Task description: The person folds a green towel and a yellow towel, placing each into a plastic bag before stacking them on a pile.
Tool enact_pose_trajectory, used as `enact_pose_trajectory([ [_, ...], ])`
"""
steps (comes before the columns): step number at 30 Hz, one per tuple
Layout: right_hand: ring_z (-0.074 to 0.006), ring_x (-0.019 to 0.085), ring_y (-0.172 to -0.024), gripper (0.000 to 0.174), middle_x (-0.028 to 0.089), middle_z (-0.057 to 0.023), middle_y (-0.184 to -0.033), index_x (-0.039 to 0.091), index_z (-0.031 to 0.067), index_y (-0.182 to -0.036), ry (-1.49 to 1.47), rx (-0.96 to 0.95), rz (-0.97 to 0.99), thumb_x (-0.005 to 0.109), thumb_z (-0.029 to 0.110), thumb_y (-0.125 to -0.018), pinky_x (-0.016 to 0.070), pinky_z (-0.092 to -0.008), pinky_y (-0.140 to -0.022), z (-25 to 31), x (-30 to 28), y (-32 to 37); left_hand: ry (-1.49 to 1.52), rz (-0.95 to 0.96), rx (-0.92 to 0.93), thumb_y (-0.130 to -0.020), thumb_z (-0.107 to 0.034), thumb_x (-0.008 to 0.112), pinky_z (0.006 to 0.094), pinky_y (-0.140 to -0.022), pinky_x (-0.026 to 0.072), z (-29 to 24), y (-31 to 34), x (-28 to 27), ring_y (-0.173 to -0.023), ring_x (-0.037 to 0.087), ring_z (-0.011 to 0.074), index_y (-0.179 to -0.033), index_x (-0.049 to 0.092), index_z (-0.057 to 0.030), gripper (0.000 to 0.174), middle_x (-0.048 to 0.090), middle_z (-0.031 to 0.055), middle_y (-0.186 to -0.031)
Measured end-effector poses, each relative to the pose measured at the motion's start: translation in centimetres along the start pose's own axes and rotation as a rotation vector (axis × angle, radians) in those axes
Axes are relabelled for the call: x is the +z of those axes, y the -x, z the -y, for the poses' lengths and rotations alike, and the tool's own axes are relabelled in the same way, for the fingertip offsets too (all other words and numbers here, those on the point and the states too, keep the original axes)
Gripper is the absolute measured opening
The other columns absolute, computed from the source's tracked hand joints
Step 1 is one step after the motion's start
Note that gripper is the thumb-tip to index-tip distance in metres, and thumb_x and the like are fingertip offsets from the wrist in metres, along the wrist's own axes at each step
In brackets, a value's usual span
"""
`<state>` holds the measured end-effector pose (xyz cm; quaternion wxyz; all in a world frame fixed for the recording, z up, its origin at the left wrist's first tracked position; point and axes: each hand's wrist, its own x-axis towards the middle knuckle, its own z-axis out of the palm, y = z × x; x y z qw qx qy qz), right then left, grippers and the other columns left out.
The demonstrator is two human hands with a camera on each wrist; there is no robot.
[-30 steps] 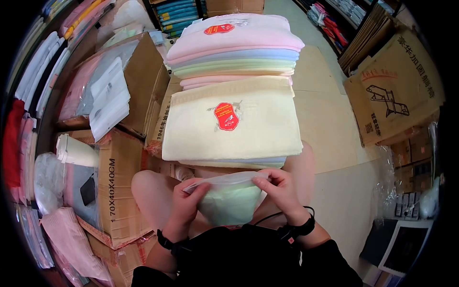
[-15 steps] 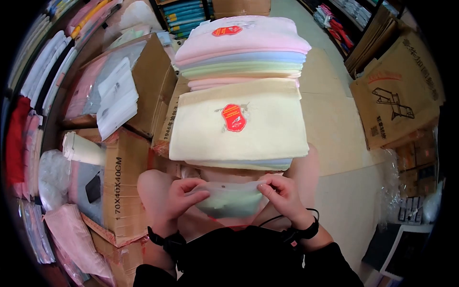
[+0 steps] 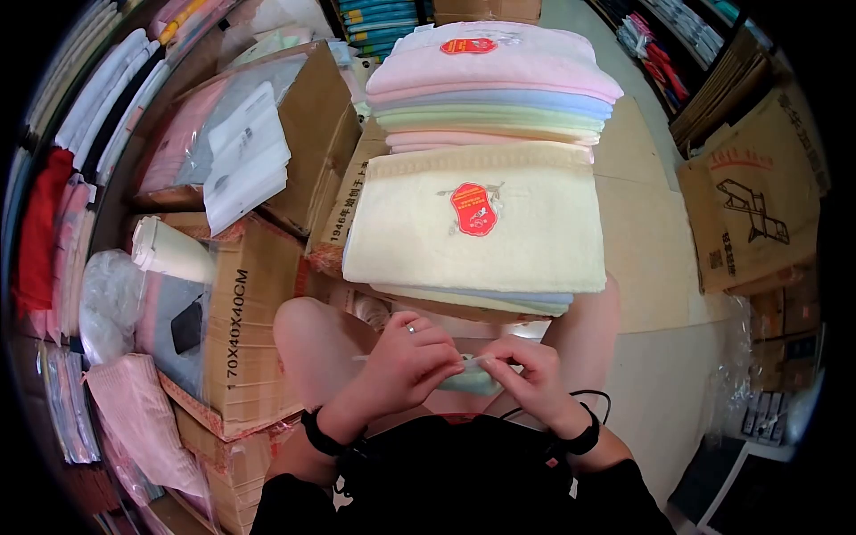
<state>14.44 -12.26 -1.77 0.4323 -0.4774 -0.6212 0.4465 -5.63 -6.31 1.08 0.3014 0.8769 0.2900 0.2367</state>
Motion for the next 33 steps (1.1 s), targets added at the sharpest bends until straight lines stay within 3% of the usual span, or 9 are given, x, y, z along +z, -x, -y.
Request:
enact_pose_trajectory([
  [3,-0.0136,0.058,-0.067,0.006,0.062,-0.0072,-0.078,0.062,-0.001,-0.087,-0.018,-0.03,-0.03,0.06,0.004,-0.084,0.0463,-0.024,-0.061,-0.2,-0.1,0.0,0.009,-0.01,-0.016,-0.076,-0.015,0.067,0.0332,-0.079,0.0347,0.3,0.2,0.1,-0.075,0.053,0.0187,-0.076,0.06,-0.0105,0.008,0.056,0.0007,-0.074],
  [5,-0.0202,0.058,-0.064,0.006,0.06,-0.0095,-0.076,0.06,0.0003,-0.082,0.022,-0.023,-0.055,0.063,0.005,-0.081,0.0458,-0.0281,-0.057,0.0,0.2,-0.2,0.019,-0.002,-0.042,-0.076,-0.014,0.067,0.0328,-0.08,0.0346,0.2,0.1,0.1,-0.074,0.053,0.0185,-0.077,0.06,-0.01,0.008,0.057,0.0011,-0.074],
  [8,-0.0216,0.058,-0.063,0.004,0.059,-0.0093,-0.074,0.06,0.0015,-0.08,0.179,-0.129,-0.078,0.063,0.004,-0.08,0.0454,-0.0288,-0.055,0.1,1.1,-0.3,0.095,0.025,-0.071,-0.077,-0.014,0.065,0.0337,-0.078,0.035,-0.3,-0.3,0.5,-0.074,0.052,0.0199,-0.078,0.058,-0.0101,0.008,0.055,0.0009,-0.077],
  [11,-0.0228,0.058,-0.063,0.003,0.058,-0.0093,-0.073,0.059,0.0024,-0.08,0.178,-0.11,-0.082,0.062,0.002,-0.079,0.0454,-0.0293,-0.054,0.2,1.1,-0.3,0.023,0.018,-0.046,-0.077,-0.014,0.064,0.0337,-0.078,0.035,-0.1,-0.2,1.1,-0.075,0.052,0.0199,-0.079,0.057,-0.0098,0.009,0.055,0.0013,-0.077],
  [18,-0.0234,0.058,-0.064,0.004,0.059,-0.0101,-0.074,0.059,0.0013,-0.081,0.134,-0.136,-0.127,0.063,0.003,-0.079,0.0463,-0.0299,-0.057,-0.1,1.0,-0.2,-0.015,-0.057,-0.025,-0.078,-0.013,0.062,0.033,-0.073,0.0337,0.4,0.2,1.4,-0.073,0.051,0.0203,-0.079,0.056,-0.0098,0.007,0.054,0.0016,-0.076],
  [21,-0.0235,0.058,-0.064,0.006,0.059,-0.0103,-0.075,0.059,0.0007,-0.081,0.083,-0.049,-0.135,0.064,0.003,-0.079,0.0462,-0.0296,-0.058,-0.1,0.8,-0.3,-0.018,-0.027,-0.061,-0.078,-0.013,0.062,0.0328,-0.071,0.0328,0.7,0.5,1.0,-0.072,0.05,0.0201,-0.079,0.056,-0.0101,0.006,0.054,0.0013,-0.076],
  [33,-0.0242,0.058,-0.062,0.008,0.059,-0.0092,-0.074,0.059,0.0018,-0.081,0.221,-0.241,-0.091,0.065,0.005,-0.077,0.0458,-0.0302,-0.054,-0.4,1.0,-0.5,0.037,0.047,-0.072,-0.079,-0.014,0.061,0.0317,-0.068,0.0305,-0.3,0.2,1.1,-0.073,0.051,0.0187,-0.08,0.056,-0.0102,0.006,0.054,0.0015,-0.076],
])
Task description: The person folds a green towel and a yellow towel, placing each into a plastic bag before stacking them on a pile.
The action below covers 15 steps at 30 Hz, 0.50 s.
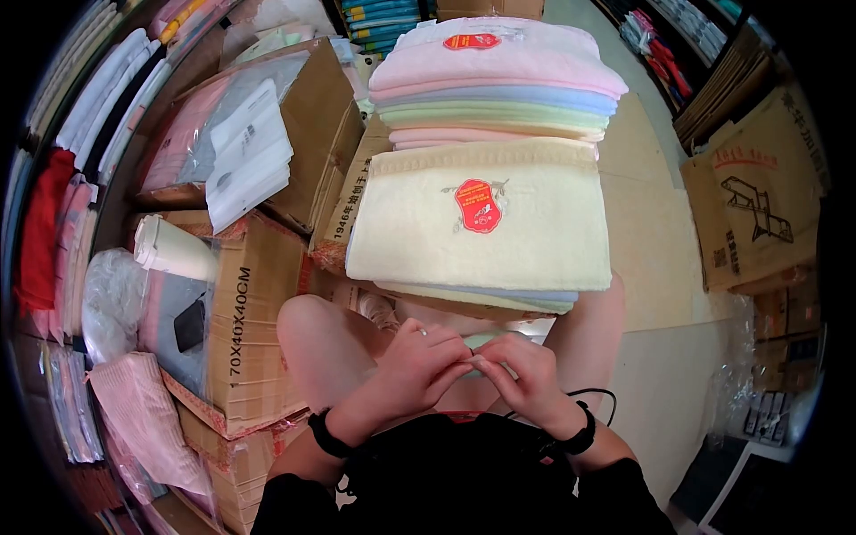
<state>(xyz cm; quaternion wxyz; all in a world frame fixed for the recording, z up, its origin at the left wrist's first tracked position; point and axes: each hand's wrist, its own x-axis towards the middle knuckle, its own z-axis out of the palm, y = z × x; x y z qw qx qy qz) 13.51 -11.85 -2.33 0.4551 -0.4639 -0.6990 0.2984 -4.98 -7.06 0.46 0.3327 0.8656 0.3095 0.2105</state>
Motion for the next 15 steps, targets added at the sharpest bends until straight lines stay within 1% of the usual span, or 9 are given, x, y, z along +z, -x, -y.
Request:
enact_pose_trajectory([
  [2,-0.024,0.059,-0.063,0.008,0.06,-0.0097,-0.074,0.059,0.0021,-0.08,-0.029,0.019,-0.067,0.065,0.005,-0.077,0.0465,-0.0296,-0.055,0.0,-0.3,0.0,0.009,-0.005,-0.004,-0.08,-0.014,0.06,0.032,-0.067,0.0302,0.3,0.1,-0.2,-0.072,0.051,0.0192,-0.079,0.055,-0.0102,0.006,0.052,0.0015,-0.075],
  [6,-0.0241,0.059,-0.064,0.008,0.061,-0.0099,-0.076,0.059,0.0021,-0.081,-0.082,0.061,-0.055,0.066,0.004,-0.076,0.0469,-0.0293,-0.056,0.4,-0.6,-0.4,0.005,-0.003,-0.006,-0.08,-0.013,0.06,0.0316,-0.066,0.0295,0.8,0.4,-0.7,-0.071,0.051,0.0188,-0.079,0.054,-0.01,0.006,0.052,0.0013,-0.074],
  [9,-0.0243,0.06,-0.064,0.008,0.061,-0.0097,-0.077,0.06,0.0019,-0.081,-0.106,0.03,-0.035,0.066,0.004,-0.076,0.0474,-0.0303,-0.057,0.4,-0.6,-0.7,0.044,-0.017,-0.002,-0.08,-0.012,0.06,0.0317,-0.066,0.0293,0.1,0.3,-0.7,-0.071,0.051,0.0185,-0.079,0.054,-0.0101,0.007,0.051,0.0012,-0.074],
  [11,-0.0245,0.06,-0.066,0.007,0.062,-0.0098,-0.077,0.06,0.0019,-0.081,-0.078,0.008,0.013,0.065,0.003,-0.076,0.0477,-0.0314,-0.058,0.3,-0.6,-0.7,0.057,-0.032,0.005,-0.08,-0.012,0.06,0.0318,-0.066,0.0292,-0.1,0.3,-0.7,-0.071,0.051,0.0184,-0.079,0.053,-0.01,0.007,0.051,0.0011,-0.074],
  [12,-0.0245,0.06,-0.066,0.007,0.062,-0.0098,-0.077,0.06,0.0019,-0.081,-0.077,0.004,0.017,0.065,0.003,-0.076,0.0477,-0.0314,-0.058,0.4,-0.7,-0.7,0.049,-0.011,-0.006,-0.08,-0.013,0.06,0.0317,-0.065,0.0292,-0.1,0.3,-0.9,-0.071,0.051,0.0184,-0.079,0.054,-0.0099,0.007,0.051,0.0011,-0.074],
  [14,-0.0242,0.061,-0.068,0.006,0.063,-0.0097,-0.078,0.061,0.0018,-0.08,-0.002,-0.072,0.009,0.064,0.002,-0.075,0.0482,-0.0315,-0.059,0.9,-1.1,-0.6,0.041,0.007,-0.02,-0.081,-0.013,0.06,0.0316,-0.065,0.0292,0.0,0.5,-1.3,-0.072,0.051,0.0184,-0.079,0.054,-0.0099,0.007,0.051,0.001,-0.074],
  [15,-0.0242,0.061,-0.068,0.006,0.063,-0.0097,-0.078,0.061,0.0018,-0.08,-0.005,-0.073,0.014,0.064,0.002,-0.075,0.0482,-0.0315,-0.059,1.1,-1.3,-0.6,0.013,0.026,-0.022,-0.081,-0.013,0.06,0.0315,-0.066,0.0295,0.0,0.8,-1.7,-0.072,0.051,0.0184,-0.08,0.054,-0.01,0.007,0.052,0.0011,-0.075],
])
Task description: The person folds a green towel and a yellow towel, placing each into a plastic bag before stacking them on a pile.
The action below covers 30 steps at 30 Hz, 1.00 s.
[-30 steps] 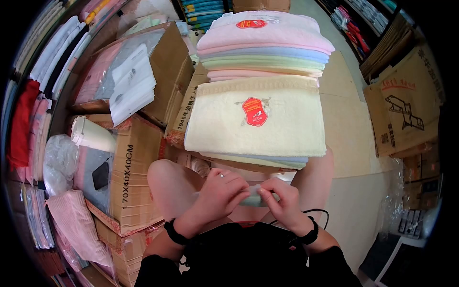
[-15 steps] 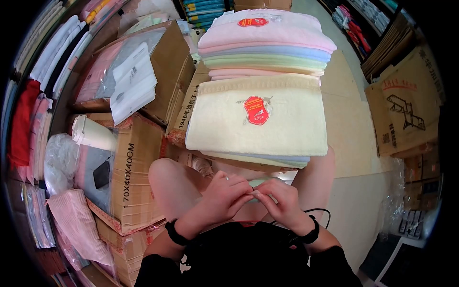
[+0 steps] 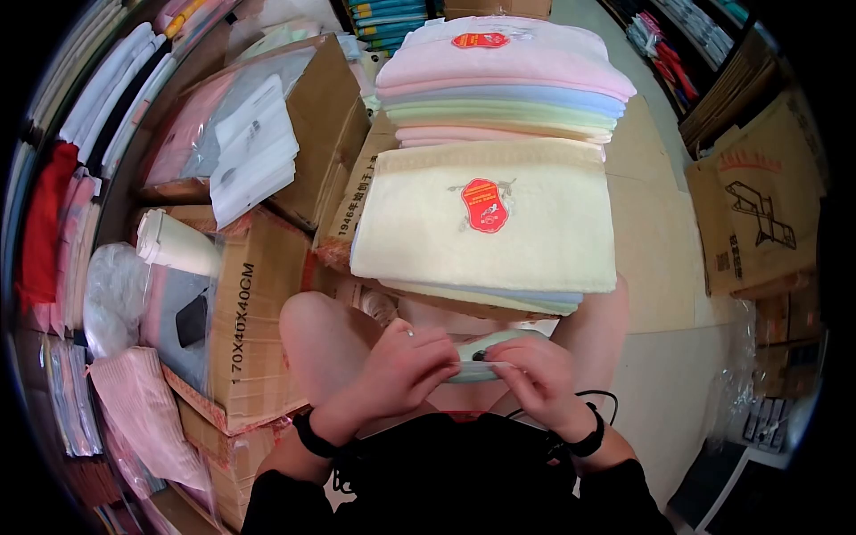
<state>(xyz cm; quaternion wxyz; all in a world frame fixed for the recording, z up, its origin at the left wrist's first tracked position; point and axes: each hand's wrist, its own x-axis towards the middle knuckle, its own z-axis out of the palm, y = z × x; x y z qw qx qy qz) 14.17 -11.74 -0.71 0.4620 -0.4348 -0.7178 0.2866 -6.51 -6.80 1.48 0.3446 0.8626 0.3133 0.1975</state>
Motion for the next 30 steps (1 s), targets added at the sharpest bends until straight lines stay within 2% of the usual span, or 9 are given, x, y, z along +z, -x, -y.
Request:
enact_pose_trajectory([
  [8,-0.0244,0.062,-0.075,0.007,0.065,-0.0129,-0.083,0.06,-0.0013,-0.08,-0.069,0.066,-0.024,0.056,-0.005,-0.076,0.0497,-0.0307,-0.066,1.5,-2.1,0.2,-0.121,-0.004,-0.057,-0.078,-0.01,0.063,0.0303,-0.07,0.031,0.5,2.4,-2.3,-0.075,0.052,0.0172,-0.082,0.057,-0.0116,0.008,0.055,0.0003,-0.079],
  [16,-0.0237,0.063,-0.072,0.002,0.066,-0.0125,-0.08,0.061,-0.0013,-0.08,-0.084,0.08,-0.083,0.059,-0.002,-0.078,0.0501,-0.03,-0.064,2.0,-2.8,0.2,-0.077,-0.092,-0.159,-0.076,-0.007,0.063,0.0313,-0.067,0.0334,1.4,4.2,-3.7,-0.078,0.053,0.0219,-0.079,0.057,-0.01,0.007,0.056,0.0016,-0.081],
  [20,-0.0191,0.06,-0.074,0.005,0.064,-0.012,-0.083,0.059,-0.0024,-0.079,-0.171,0.186,-0.13,0.056,-0.001,-0.082,0.0472,-0.0264,-0.066,1.4,-2.7,0.8,-0.055,-0.074,-0.168,-0.079,-0.008,0.062,0.0314,-0.071,0.0366,2.1,4.6,-3.6,-0.08,0.055,0.0193,-0.082,0.058,-0.0083,0.004,0.058,0.0017,-0.083],
  [22,-0.0164,0.058,-0.074,0.007,0.063,-0.0112,-0.084,0.058,-0.0029,-0.079,-0.21,0.227,-0.199,0.054,0.0,-0.084,0.0458,-0.0247,-0.067,1.2,-2.9,0.8,0.356,-0.253,-0.383,-0.08,-0.016,0.064,0.0303,-0.08,0.0385,3.7,5.1,-2.6,-0.088,0.054,0.017,-0.092,0.059,-0.008,0.015,0.058,0.0026,-0.093],
  [24,-0.0122,0.055,-0.075,0.011,0.062,-0.0096,-0.085,0.058,-0.0029,-0.079,-0.429,0.422,-0.338,0.051,0.002,-0.088,0.0432,-0.023,-0.067,1.7,-3.1,0.3,0.552,-0.267,-0.304,-0.079,-0.02,0.066,0.0302,-0.083,0.0386,3.2,4.1,-2.3,-0.092,0.054,0.0172,-0.096,0.059,-0.0073,0.022,0.059,0.004,-0.096],
  [25,-0.0122,0.055,-0.075,0.011,0.062,-0.0096,-0.085,0.058,-0.0029,-0.079,-0.416,0.417,-0.349,0.051,0.002,-0.088,0.0432,-0.023,-0.067,1.7,-3.1,0.2,0.745,-0.28,-0.243,-0.078,-0.023,0.068,0.0301,-0.086,0.0386,2.7,3.6,-2.1,-0.095,0.054,0.0175,-0.1,0.06,-0.0066,0.029,0.059,0.0053,-0.1],
  [27,-0.0097,0.053,-0.073,0.013,0.062,-0.0075,-0.085,0.058,-0.0024,-0.08,-0.373,0.378,-0.251,0.05,0.004,-0.089,0.0422,-0.0221,-0.064,1.5,-2.6,0.3,0.771,-0.234,-0.176,-0.077,-0.028,0.069,0.0294,-0.087,0.038,1.2,2.4,-2.2,-0.099,0.054,0.0187,-0.107,0.059,-0.0083,0.037,0.059,0.0058,-0.104],
  [29,-0.0119,0.054,-0.068,0.011,0.061,-0.0075,-0.08,0.059,-0.0018,-0.082,-0.324,0.4,-0.185,0.052,0.004,-0.088,0.0425,-0.0232,-0.059,1.6,-2.3,-0.1,0.232,-0.122,-0.015,-0.076,-0.03,0.069,0.0288,-0.086,0.038,-0.4,0.8,-2.9,-0.099,0.055,0.0208,-0.106,0.06,-0.009,0.038,0.06,0.0061,-0.104],
  [30,-0.0146,0.056,-0.065,0.011,0.061,-0.0085,-0.079,0.06,-0.0018,-0.083,-0.227,0.331,-0.091,0.053,0.005,-0.088,0.0434,-0.0245,-0.058,1.8,-1.9,-0.4,0.031,-0.156,0.048,-0.078,-0.027,0.066,0.0292,-0.081,0.0388,-1.6,-0.1,-2.9,-0.091,0.056,0.0215,-0.098,0.061,-0.0089,0.028,0.06,0.0054,-0.095],
])
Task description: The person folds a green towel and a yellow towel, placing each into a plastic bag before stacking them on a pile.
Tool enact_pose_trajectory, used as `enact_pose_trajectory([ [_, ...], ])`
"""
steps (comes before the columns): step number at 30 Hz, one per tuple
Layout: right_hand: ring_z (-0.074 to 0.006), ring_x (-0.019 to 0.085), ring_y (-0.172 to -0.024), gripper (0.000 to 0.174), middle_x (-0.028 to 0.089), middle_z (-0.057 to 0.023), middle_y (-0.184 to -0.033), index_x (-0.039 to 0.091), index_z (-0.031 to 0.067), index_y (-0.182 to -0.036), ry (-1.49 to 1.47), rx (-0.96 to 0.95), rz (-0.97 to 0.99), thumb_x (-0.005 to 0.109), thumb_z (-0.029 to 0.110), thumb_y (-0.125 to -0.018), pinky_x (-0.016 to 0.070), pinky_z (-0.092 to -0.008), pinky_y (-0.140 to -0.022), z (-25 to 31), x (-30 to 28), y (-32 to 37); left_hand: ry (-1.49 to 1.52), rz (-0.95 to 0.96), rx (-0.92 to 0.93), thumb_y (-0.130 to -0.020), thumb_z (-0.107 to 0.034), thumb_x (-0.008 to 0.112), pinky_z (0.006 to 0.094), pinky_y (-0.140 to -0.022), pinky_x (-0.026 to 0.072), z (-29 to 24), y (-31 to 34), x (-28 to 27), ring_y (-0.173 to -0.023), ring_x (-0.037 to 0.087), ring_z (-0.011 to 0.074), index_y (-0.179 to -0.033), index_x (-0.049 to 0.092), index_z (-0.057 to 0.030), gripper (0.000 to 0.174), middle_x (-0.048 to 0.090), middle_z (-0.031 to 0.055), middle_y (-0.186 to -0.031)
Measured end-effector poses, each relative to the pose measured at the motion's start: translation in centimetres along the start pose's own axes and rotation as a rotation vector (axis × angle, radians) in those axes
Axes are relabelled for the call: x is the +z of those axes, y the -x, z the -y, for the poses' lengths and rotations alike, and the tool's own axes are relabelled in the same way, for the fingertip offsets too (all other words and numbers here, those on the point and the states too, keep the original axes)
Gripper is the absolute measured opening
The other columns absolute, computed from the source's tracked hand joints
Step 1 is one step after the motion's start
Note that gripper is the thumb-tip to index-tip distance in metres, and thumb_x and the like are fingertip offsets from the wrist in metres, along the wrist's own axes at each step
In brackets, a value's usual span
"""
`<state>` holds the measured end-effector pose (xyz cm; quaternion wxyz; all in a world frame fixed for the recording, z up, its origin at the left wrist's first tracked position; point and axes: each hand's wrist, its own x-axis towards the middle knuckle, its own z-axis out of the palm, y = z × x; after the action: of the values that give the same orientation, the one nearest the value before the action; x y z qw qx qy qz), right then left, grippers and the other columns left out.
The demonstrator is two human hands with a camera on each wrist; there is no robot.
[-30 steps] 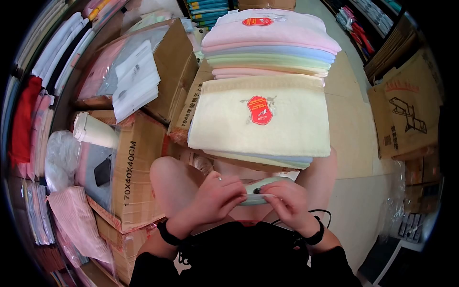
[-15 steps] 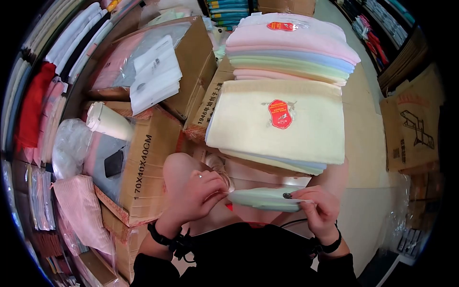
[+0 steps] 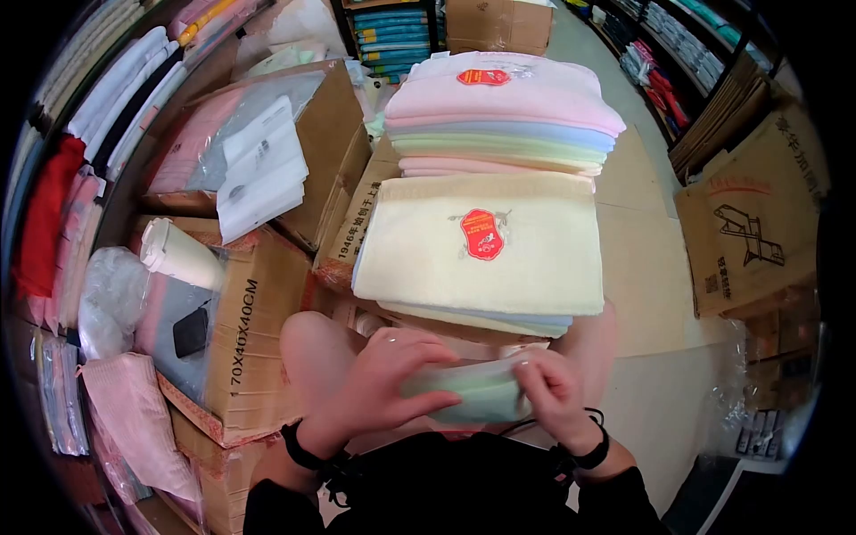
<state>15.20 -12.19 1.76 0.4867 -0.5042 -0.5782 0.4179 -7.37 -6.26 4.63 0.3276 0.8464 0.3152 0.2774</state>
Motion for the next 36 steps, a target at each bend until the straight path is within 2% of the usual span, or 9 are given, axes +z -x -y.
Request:
enact_pose_trajectory([
  [4,-0.0229,0.059,-0.064,0.01,0.061,-0.012,-0.075,0.062,-0.0015,-0.086,0.107,-0.185,0.066,0.055,0.006,-0.086,0.0463,-0.0287,-0.057,0.0,2.1,0.0,-0.186,0.129,0.099,-0.08,-0.015,0.063,0.0293,-0.064,0.0336,-1.3,-1.6,1.5,-0.067,0.052,0.0188,-0.08,0.056,-0.0104,0.009,0.053,0.0018,-0.07],
  [8,-0.0244,0.06,-0.065,0.011,0.062,-0.0128,-0.077,0.062,-0.0019,-0.085,0.128,-0.146,0.064,0.054,0.006,-0.087,0.0471,-0.029,-0.058,0.3,1.4,0.3,-0.177,0.144,0.115,-0.079,-0.015,0.064,0.0285,-0.064,0.0335,-1.4,-1.5,1.1,-0.068,0.052,0.0186,-0.08,0.057,-0.0109,0.008,0.054,0.0015,-0.072],
  [17,-0.0121,0.055,-0.077,0.026,0.061,-0.0071,-0.083,0.057,-0.0037,-0.086,-0.064,-0.012,-0.141,0.044,0.016,-0.095,0.0424,-0.0231,-0.071,-0.1,-0.3,0.3,-0.166,0.041,-0.094,-0.079,-0.009,0.064,0.0317,-0.065,0.0381,1.4,2.3,-3.6,-0.073,0.054,0.0192,-0.08,0.055,-0.0085,0.009,0.055,0.0038,-0.078],
  [23,-0.0035,0.048,-0.075,0.024,0.057,0.0031,-0.082,0.059,-0.0016,-0.092,-0.477,0.088,-0.324,0.048,0.02,-0.095,0.0396,-0.0188,-0.067,-0.5,0.5,-0.5,0.951,-0.308,-0.296,-0.084,-0.01,0.062,0.0279,-0.082,0.0424,1.0,1.3,0.2,-0.095,0.055,0.0173,-0.102,0.059,-0.0017,0.02,0.06,0.0094,-0.104],
  [25,-0.0037,0.048,-0.075,0.024,0.057,0.003,-0.082,0.059,-0.0017,-0.091,-0.536,0.116,-0.33,0.048,0.019,-0.095,0.0394,-0.0186,-0.067,-0.8,1.0,-0.5,0.852,-0.148,-0.202,-0.088,-0.013,0.059,0.0267,-0.084,0.0429,0.9,1.5,0.5,-0.099,0.055,0.015,-0.113,0.056,0.0004,0.029,0.06,0.0085,-0.108],
  [27,-0.0039,0.048,-0.075,0.024,0.057,0.0029,-0.082,0.059,-0.0018,-0.091,-0.597,0.143,-0.339,0.048,0.019,-0.095,0.0392,-0.0185,-0.067,-0.8,1.0,-0.4,0.782,-0.202,-0.537,-0.089,-0.018,0.058,0.0253,-0.082,0.044,0.7,2.3,1.8,-0.094,0.055,0.0115,-0.111,0.057,0.0014,0.029,0.062,0.0053,-0.103],
  [29,-0.0038,0.047,-0.075,0.024,0.057,0.0027,-0.082,0.059,-0.0016,-0.091,-0.314,0.082,-0.26,0.048,0.019,-0.095,0.0388,-0.018,-0.067,-0.5,0.7,-0.3,0.802,-0.228,-0.47,-0.092,-0.019,0.054,0.024,-0.078,0.0451,1.0,2.2,2.3,-0.089,0.056,0.0092,-0.11,0.057,0.002,0.028,0.063,0.003,-0.099],
  [33,-0.0059,0.051,-0.08,0.016,0.059,0.0007,-0.086,0.06,-0.0004,-0.092,-0.641,0.178,-0.319,0.049,0.011,-0.093,0.0407,-0.021,-0.073,-2.5,0.4,0.2,0.859,-0.259,-0.515,-0.094,-0.018,0.05,0.0233,-0.075,0.0456,0.9,1.9,2.1,-0.086,0.056,0.0081,-0.108,0.058,0.0008,0.025,0.063,0.0037,-0.099],
  [36,-0.0128,0.052,-0.099,0.029,0.057,-0.0056,-0.106,0.052,-0.0008,-0.114,-0.636,0.172,-0.124,0.055,0.013,-0.089,0.0394,-0.0258,-0.088,-1.6,0.7,-0.5,1.026,-0.376,-0.588,-0.095,-0.019,0.047,0.0236,-0.075,0.0467,1.3,1.3,2.5,-0.085,0.058,0.0086,-0.108,0.058,0.0,0.026,0.063,0.0035,-0.097],
])
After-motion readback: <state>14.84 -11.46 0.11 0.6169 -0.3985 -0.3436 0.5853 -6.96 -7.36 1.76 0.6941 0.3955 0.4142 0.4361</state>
